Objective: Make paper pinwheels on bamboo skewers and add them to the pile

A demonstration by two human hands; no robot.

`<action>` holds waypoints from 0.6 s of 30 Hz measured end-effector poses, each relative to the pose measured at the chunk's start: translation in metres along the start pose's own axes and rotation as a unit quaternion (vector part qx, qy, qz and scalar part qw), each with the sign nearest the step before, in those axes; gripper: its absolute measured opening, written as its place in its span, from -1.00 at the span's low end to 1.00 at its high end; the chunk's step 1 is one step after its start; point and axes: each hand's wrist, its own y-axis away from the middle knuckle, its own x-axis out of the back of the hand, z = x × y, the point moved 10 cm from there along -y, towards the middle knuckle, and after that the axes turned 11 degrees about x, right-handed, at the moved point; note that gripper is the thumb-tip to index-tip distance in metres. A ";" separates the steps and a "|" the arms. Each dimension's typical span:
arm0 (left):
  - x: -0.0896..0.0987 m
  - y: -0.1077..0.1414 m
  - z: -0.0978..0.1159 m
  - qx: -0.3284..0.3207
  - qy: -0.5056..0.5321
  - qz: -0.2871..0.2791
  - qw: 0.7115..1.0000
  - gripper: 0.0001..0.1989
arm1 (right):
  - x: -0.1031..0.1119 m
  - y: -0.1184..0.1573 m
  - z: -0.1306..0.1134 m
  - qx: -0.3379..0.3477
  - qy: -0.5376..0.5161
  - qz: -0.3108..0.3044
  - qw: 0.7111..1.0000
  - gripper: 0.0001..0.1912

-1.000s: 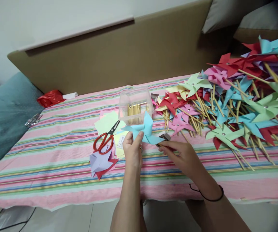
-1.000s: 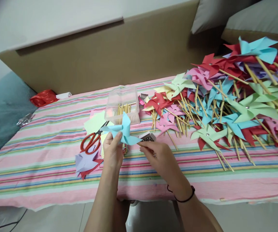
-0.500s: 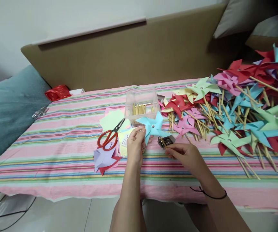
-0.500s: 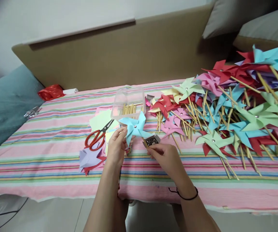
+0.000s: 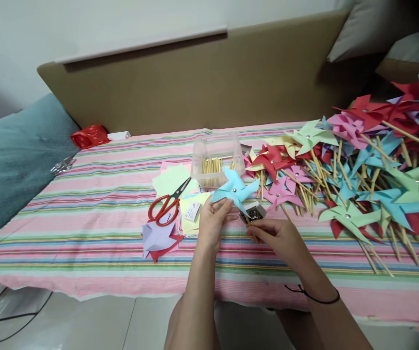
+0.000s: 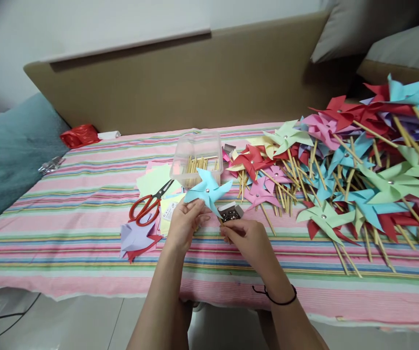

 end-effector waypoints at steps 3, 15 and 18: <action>0.003 -0.002 -0.002 0.005 -0.013 0.007 1.000 -0.60 | 0.005 -0.001 -0.002 0.008 -0.016 0.033 0.999 -0.74; -0.014 0.004 -0.001 -0.030 -0.086 -0.021 0.996 -0.78 | 0.000 -0.002 -0.007 0.006 -0.071 0.075 0.995 -0.71; -0.002 0.005 0.009 -0.056 -0.042 0.030 0.997 -0.78 | -0.002 -0.002 -0.006 0.003 -0.042 0.068 0.997 -0.75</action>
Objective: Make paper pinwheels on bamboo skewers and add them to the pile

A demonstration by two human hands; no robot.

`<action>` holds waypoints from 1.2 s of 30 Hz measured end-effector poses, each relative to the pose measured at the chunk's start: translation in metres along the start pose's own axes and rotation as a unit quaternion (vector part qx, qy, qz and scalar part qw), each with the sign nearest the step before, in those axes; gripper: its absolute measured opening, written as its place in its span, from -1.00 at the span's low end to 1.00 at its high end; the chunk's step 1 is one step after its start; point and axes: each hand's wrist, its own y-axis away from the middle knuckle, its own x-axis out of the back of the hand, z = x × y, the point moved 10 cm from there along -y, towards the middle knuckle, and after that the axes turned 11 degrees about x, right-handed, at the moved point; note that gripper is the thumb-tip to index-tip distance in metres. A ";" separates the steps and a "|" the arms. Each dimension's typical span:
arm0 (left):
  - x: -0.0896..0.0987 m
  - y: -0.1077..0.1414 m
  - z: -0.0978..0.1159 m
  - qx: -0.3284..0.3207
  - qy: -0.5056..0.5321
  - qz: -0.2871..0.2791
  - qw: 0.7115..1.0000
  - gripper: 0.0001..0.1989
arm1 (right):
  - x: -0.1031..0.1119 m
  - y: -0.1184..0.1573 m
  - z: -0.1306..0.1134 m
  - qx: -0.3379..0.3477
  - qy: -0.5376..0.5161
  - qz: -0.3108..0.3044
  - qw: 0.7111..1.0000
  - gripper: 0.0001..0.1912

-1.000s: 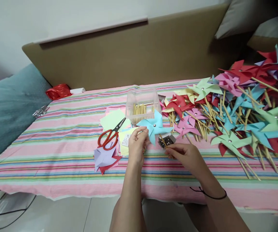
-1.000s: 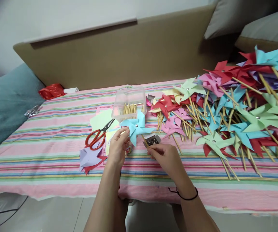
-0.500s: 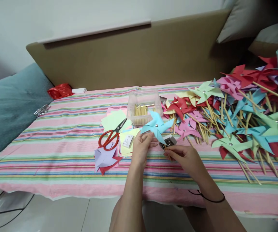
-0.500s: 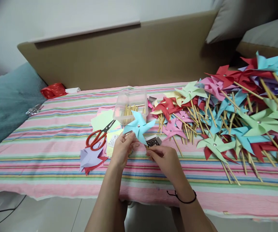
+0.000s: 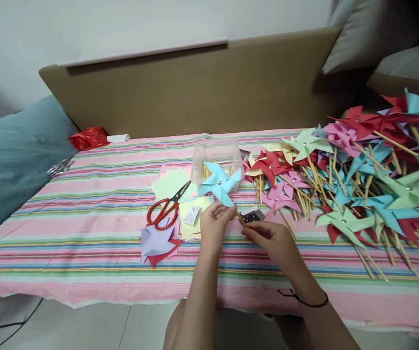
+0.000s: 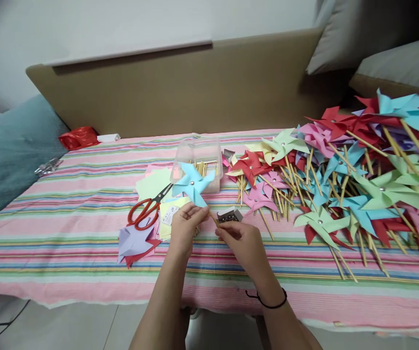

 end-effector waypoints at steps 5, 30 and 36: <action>0.014 -0.003 0.003 -0.015 0.028 0.049 0.998 -0.71 | -0.003 0.000 -0.002 0.017 0.025 -0.003 1.000 -0.80; -0.020 0.043 -0.014 -0.113 -0.100 -0.025 0.988 -0.76 | 0.159 0.128 0.006 0.019 0.144 0.337 0.930 -0.52; -0.014 0.075 -0.024 -0.110 -0.089 -0.023 0.990 -0.78 | 0.234 0.188 0.023 -0.053 0.389 0.322 0.861 -0.42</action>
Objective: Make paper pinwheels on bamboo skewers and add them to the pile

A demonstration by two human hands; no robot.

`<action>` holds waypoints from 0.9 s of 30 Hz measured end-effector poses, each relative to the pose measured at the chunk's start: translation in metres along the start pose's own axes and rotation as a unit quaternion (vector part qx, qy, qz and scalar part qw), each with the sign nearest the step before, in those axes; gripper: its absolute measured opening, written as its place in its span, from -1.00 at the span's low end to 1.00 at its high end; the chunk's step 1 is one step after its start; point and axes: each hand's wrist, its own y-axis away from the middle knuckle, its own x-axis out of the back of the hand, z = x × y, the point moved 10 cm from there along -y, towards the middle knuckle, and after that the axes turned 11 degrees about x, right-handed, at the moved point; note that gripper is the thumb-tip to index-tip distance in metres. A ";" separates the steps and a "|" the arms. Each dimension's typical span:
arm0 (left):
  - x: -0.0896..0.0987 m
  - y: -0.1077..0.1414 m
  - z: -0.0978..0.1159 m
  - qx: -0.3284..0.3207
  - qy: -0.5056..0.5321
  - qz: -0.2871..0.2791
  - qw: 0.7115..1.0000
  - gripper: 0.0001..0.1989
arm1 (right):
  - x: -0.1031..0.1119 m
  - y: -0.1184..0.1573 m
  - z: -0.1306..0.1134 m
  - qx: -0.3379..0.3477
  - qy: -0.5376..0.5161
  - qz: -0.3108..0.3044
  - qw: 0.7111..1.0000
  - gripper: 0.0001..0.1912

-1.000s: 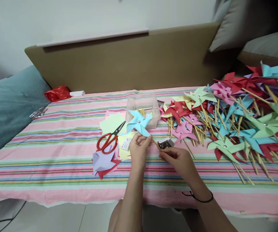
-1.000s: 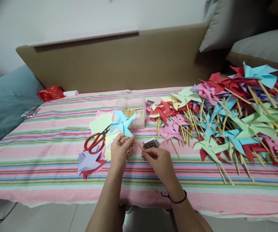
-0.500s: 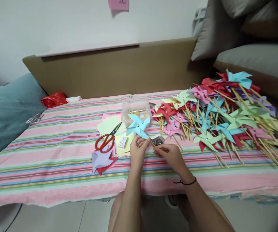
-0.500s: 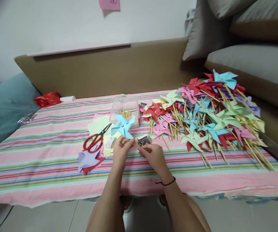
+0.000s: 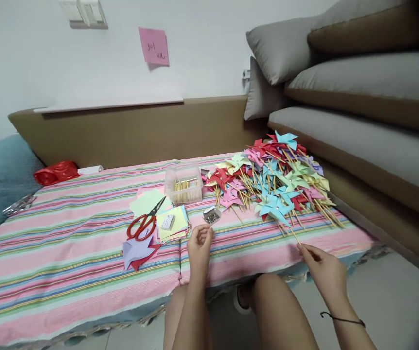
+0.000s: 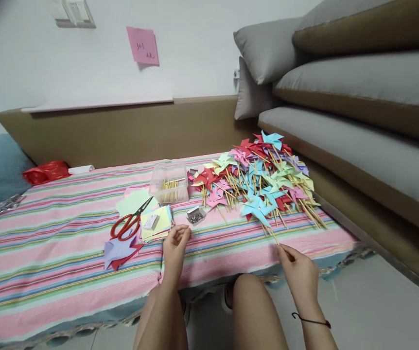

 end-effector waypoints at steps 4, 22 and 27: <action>0.006 0.027 -0.014 0.011 -0.009 -0.008 1.000 -0.77 | -0.002 -0.008 0.018 0.016 0.039 -0.019 0.999 -0.45; 0.030 0.033 -0.018 0.035 0.010 0.026 0.999 -0.66 | -0.028 -0.062 0.005 0.018 0.044 -0.027 0.999 -0.48; 0.035 0.033 -0.013 0.023 0.000 0.046 0.999 -0.65 | -0.016 -0.024 0.007 0.008 0.017 -0.035 0.999 -0.48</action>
